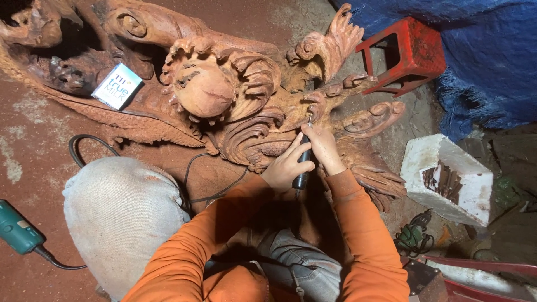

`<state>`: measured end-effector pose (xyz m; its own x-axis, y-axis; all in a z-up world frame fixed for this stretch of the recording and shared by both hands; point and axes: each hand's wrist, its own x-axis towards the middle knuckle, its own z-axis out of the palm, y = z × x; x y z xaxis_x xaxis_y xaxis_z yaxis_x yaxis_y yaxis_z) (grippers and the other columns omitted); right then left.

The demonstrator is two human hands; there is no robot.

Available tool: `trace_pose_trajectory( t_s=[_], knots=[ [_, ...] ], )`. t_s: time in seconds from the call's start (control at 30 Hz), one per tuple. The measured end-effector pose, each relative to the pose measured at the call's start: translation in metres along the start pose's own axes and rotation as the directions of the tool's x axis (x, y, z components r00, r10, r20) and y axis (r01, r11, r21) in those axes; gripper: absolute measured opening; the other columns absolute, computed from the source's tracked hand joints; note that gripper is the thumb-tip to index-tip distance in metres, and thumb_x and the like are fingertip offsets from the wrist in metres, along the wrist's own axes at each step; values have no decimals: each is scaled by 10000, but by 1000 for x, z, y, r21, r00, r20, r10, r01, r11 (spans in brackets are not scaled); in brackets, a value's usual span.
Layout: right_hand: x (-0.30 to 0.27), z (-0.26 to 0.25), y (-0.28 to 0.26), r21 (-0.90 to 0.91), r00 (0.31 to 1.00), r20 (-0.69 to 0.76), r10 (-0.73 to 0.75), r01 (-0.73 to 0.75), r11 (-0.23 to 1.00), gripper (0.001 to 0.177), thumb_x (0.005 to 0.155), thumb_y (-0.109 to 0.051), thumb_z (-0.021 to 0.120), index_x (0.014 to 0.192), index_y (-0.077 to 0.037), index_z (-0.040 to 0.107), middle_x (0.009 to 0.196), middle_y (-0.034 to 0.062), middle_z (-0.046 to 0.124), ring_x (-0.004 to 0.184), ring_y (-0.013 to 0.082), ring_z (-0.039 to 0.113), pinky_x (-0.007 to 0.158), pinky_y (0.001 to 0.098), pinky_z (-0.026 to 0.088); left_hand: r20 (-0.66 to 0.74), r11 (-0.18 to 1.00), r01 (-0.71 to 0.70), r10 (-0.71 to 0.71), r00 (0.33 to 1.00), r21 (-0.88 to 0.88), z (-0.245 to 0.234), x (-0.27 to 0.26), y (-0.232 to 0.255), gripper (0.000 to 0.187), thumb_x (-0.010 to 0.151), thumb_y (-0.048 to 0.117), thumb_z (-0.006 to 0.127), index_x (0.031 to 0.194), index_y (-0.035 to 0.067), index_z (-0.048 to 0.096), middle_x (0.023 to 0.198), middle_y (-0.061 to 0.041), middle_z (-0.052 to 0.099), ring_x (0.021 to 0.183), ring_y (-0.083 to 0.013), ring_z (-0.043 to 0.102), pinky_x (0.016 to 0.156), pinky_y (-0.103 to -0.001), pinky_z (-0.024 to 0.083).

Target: Carving intricate details into a large wooden sculpture using a handheld rotary tool.

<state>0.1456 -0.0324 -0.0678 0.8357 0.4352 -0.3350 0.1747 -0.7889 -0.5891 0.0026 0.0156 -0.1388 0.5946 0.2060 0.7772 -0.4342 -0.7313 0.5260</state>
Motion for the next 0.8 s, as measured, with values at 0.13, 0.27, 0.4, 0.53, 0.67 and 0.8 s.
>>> trace_pose_trajectory(
  t_s=[0.13,0.27,0.4,0.53,0.67,0.8],
  knots=[
    [4,6,12,-10,999,12,39,-39,999,558,836,-596,697,1018,-78,794,1029,210,746,1122,356,669,930,465,508,-37,1000,-24,24,999,21,-3,-2,3,155,920,203,652,1036,204,549,1390,-193,494,1391,-595,382,1133,-536,413],
    [-4,-1,2,4,999,41,16,-16,1000,549,874,-578,655,1081,-86,785,1066,219,741,1152,384,650,970,476,491,-23,999,-52,52,998,15,0,-4,-5,153,931,216,641,1049,206,545,1391,-197,495,1394,-595,374,1150,-547,389],
    [-14,-5,-10,20,1000,21,-18,18,1000,509,882,-588,657,1050,-125,789,1030,183,752,1131,347,667,933,454,509,-17,999,-49,49,999,13,4,-4,-5,162,931,205,643,1067,207,556,1397,-199,489,1401,-607,353,1117,-544,417],
    [-25,-9,-23,-1,999,34,-26,26,1000,503,881,-563,657,1081,-119,785,1044,199,747,1143,364,659,943,467,505,22,1000,12,-12,1000,5,-8,-1,8,185,915,229,662,1063,209,552,1425,-193,474,1421,-605,323,1079,-535,459],
    [-35,-13,-36,-10,999,41,-13,13,1000,491,880,-559,641,1049,-127,798,1013,180,756,1114,348,676,931,462,503,32,1000,7,-7,999,-18,-7,0,4,199,922,273,659,1072,210,543,1430,-187,466,1424,-607,313,1119,-540,430],
    [-17,-7,-12,2,998,40,-53,53,999,484,895,-571,643,1041,-134,794,987,176,753,1092,343,682,914,454,513,41,1000,18,-18,999,3,-9,0,6,191,919,230,663,1071,222,548,1438,-181,467,1434,-600,302,1084,-524,462]
  ],
)
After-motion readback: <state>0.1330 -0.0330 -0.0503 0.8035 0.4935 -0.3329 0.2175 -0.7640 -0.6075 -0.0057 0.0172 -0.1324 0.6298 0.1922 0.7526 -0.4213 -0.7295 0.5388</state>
